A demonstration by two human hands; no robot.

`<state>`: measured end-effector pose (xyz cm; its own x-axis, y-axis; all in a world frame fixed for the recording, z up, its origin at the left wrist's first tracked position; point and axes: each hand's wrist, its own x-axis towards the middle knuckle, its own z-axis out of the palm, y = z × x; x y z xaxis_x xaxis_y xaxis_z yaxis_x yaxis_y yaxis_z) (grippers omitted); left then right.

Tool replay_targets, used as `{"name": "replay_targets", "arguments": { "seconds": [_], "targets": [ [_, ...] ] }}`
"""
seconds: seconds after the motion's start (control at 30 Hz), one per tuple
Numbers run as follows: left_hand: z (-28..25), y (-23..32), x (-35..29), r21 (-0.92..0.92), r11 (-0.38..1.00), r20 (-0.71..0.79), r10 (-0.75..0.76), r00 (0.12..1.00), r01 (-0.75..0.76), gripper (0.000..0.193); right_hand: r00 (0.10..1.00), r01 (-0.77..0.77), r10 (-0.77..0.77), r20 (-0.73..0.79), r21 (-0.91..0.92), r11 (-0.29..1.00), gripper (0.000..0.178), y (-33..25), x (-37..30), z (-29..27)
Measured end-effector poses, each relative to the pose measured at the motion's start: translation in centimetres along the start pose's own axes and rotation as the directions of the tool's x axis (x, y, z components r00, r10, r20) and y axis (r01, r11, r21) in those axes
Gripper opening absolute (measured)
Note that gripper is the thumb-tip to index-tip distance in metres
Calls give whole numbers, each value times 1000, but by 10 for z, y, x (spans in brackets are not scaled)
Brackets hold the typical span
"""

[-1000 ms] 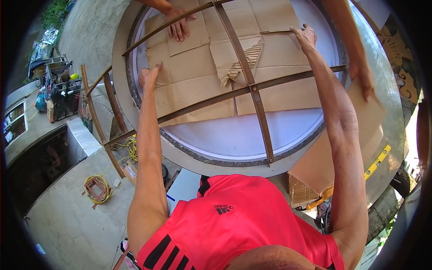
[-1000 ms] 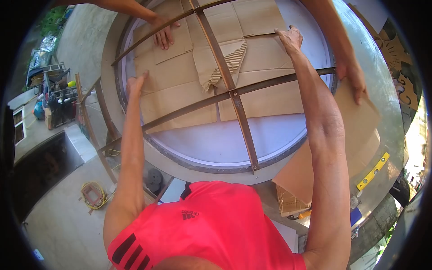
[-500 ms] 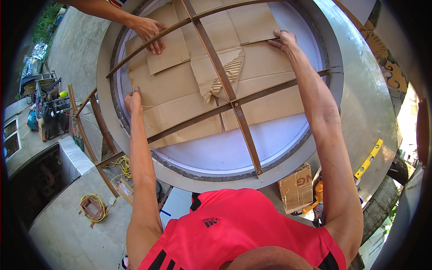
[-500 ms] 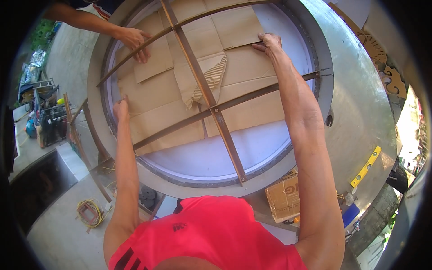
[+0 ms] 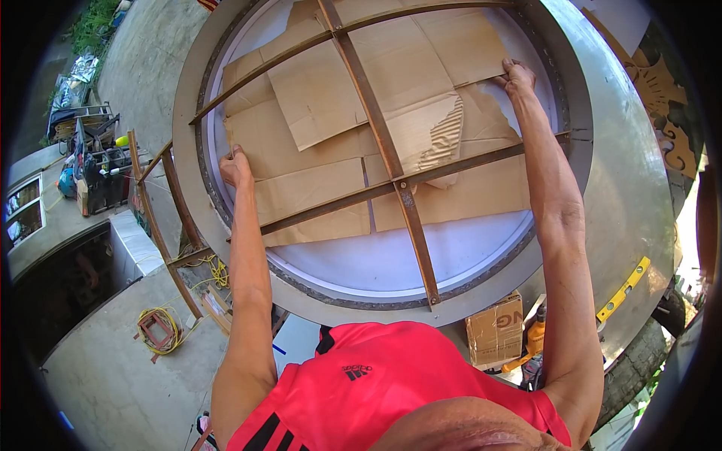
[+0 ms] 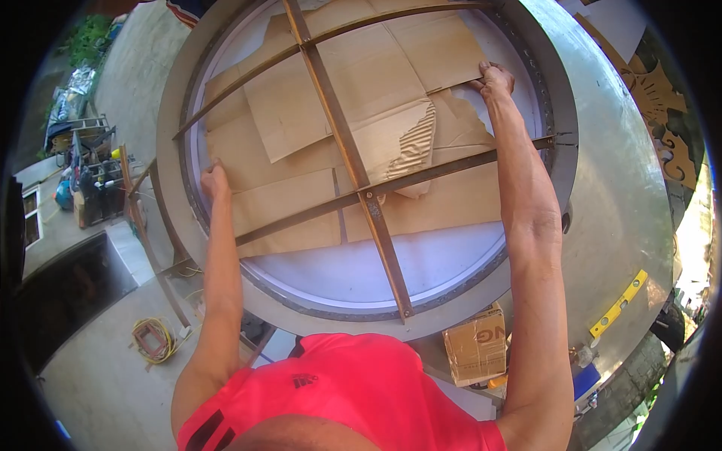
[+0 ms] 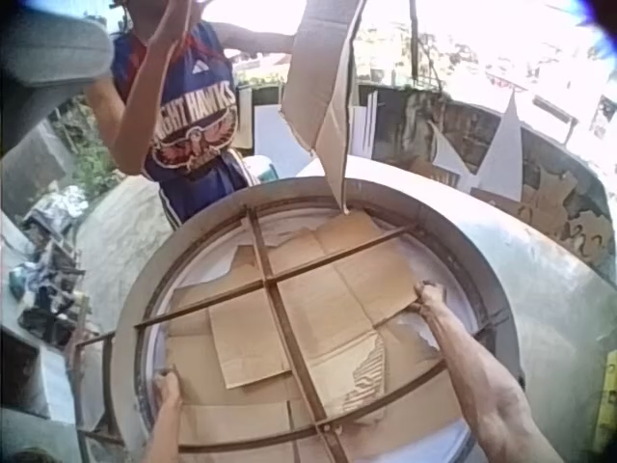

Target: Assembling a circular metal and wood sign frame by hammering nails and fitting cardboard backing.

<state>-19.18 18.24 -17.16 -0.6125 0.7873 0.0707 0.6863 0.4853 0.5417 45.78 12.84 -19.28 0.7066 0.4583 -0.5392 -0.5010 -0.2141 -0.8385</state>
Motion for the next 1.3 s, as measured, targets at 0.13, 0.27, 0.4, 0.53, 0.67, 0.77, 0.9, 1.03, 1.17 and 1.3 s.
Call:
{"name": "replay_targets", "arguments": {
  "seconds": [0.13,0.27,0.4,0.53,0.67,0.77,0.9,1.03,1.17,1.3],
  "targets": [
    [2,17,-23,472,857,-379,409,830,-207,40,997,-70,69,21,77,995,27,13,-19,2],
    [-8,56,-47,-89,900,61,432,900,-426,27,980,-163,175,-91,129,978,19,12,-46,3],
    [9,105,-71,-296,881,401,465,789,-369,21,988,-58,20,-153,-249,967,12,-7,-76,-8],
    [38,149,-71,-710,562,655,307,690,424,25,998,-49,29,-47,-502,864,14,-25,-106,-29],
    [69,184,-63,-765,535,506,151,849,360,26,983,-55,144,112,-567,822,13,-26,-130,-39],
    [92,196,-55,-694,708,280,101,955,129,28,952,-45,234,197,-668,743,10,-24,-134,-34],
    [113,188,-54,-637,765,17,142,990,-99,38,897,-59,378,229,-785,617,10,-17,-132,-28],
    [123,171,-71,-876,479,153,178,972,50,42,883,42,433,183,-948,316,12,-11,-128,-27],
    [125,169,-72,-745,641,39,319,947,-185,51,896,314,330,297,-949,0,21,-8,-125,-29],
    [125,168,-65,-742,653,100,330,939,-151,52,908,264,316,275,-961,79,29,-10,-130,-27]
  ]
}}
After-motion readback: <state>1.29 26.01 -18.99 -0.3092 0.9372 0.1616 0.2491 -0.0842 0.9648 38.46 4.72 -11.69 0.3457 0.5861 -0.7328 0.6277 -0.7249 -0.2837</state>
